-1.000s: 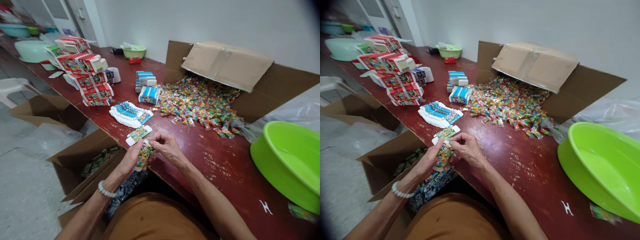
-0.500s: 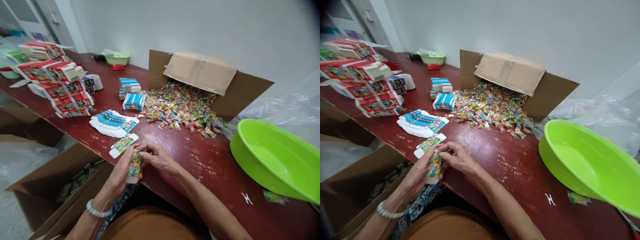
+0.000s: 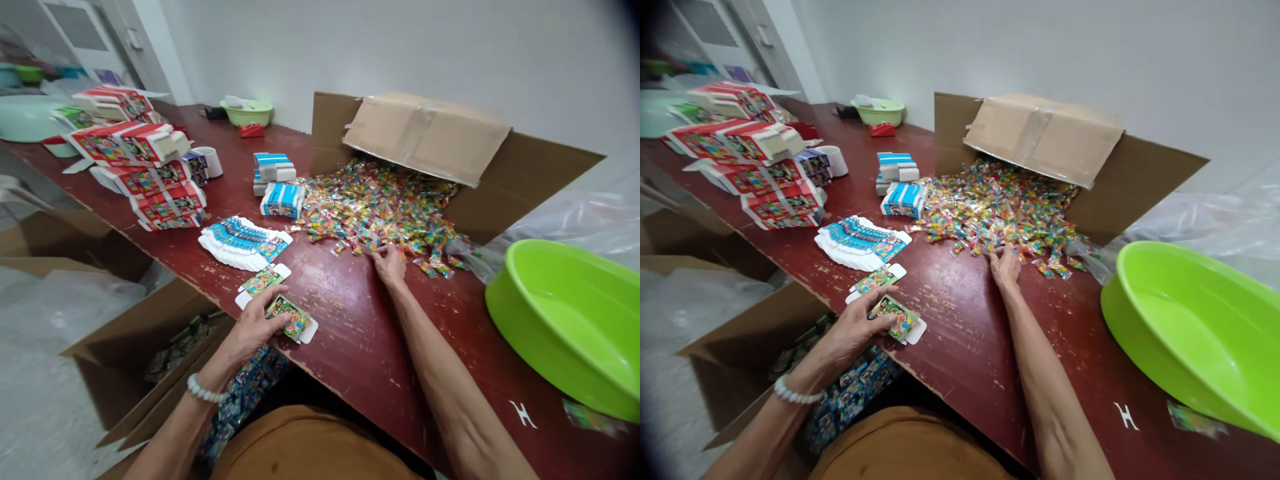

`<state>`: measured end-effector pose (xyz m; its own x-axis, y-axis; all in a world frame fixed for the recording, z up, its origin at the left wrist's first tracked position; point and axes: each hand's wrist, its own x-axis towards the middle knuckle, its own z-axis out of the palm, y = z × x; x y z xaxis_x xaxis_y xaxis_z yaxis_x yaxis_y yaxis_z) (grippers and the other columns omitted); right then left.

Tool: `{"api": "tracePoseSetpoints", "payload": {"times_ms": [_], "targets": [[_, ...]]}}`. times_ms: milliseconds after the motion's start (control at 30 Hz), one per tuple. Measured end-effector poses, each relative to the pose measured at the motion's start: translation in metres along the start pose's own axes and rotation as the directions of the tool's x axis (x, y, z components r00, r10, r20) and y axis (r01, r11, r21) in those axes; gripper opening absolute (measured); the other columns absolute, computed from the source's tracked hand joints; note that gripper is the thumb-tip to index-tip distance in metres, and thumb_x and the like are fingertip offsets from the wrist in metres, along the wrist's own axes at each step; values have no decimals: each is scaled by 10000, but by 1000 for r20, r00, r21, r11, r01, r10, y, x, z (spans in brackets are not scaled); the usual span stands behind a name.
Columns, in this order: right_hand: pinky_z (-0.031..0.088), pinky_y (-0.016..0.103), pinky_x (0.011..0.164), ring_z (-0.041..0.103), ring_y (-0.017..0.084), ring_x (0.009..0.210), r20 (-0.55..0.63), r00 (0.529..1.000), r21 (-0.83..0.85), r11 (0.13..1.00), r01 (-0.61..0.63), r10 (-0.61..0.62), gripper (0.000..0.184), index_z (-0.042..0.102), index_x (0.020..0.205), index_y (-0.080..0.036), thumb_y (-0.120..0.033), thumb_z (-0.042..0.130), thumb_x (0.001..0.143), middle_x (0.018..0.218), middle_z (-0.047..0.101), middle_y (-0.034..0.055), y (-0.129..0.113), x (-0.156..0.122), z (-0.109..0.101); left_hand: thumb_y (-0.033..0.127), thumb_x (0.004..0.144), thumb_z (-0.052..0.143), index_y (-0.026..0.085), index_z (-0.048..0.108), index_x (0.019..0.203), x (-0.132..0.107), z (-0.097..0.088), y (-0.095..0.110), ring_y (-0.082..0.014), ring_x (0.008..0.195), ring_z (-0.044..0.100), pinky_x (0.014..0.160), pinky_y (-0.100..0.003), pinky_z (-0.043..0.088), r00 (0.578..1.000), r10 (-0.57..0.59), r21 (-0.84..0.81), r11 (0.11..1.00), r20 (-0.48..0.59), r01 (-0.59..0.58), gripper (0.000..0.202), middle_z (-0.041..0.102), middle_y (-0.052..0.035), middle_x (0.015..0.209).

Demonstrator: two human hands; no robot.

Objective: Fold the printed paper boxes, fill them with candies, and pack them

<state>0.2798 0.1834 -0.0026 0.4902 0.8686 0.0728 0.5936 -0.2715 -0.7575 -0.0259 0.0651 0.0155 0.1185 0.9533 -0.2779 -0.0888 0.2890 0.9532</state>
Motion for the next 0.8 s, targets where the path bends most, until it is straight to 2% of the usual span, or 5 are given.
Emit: {"api": "tracePoseSetpoints", "payload": {"times_ms": [133,267,400,567,800], "targets": [[477,304,673,607,186,698,210,971,237,969,66,-117,324,648,959,-181,-468,614,814,787,662,29,-9,-51,-16,325,603,873,149,623,1030,-1,-5,6,-161,586,665,436,-217,517,997,-58,-31,998,-48,57,525,707,-30,799],[427,255,585,528,138,616,490,764,529,840,123,-420,235,645,940,-204,-423,593,872,744,617,-2,-29,-122,-16,325,527,919,156,579,937,-2,-1,9,-194,577,692,459,-266,560,988,-133,-159,980,-78,119,559,727,-56,812],[446,298,751,579,167,809,359,737,396,808,435,-573,116,665,913,-208,-211,555,878,870,637,30,-41,-147,-12,267,523,931,182,537,882,-11,5,4,-231,634,714,531,-312,581,978,-187,-223,953,95,204,540,723,-42,818],[450,276,691,588,145,745,526,561,460,769,444,-639,180,658,1017,-203,-167,595,853,854,653,11,-47,-137,-14,156,541,906,132,660,1033,-25,18,-6,-135,708,657,652,-223,540,900,-153,-224,939,408,261,550,704,-53,890],[498,279,671,643,155,717,547,644,524,819,235,-535,139,671,899,-161,-175,682,761,808,700,26,-56,-130,-20,225,720,806,173,641,1133,-31,32,-5,-153,685,675,696,-292,569,925,-75,-264,947,373,183,448,676,-31,895]]}}
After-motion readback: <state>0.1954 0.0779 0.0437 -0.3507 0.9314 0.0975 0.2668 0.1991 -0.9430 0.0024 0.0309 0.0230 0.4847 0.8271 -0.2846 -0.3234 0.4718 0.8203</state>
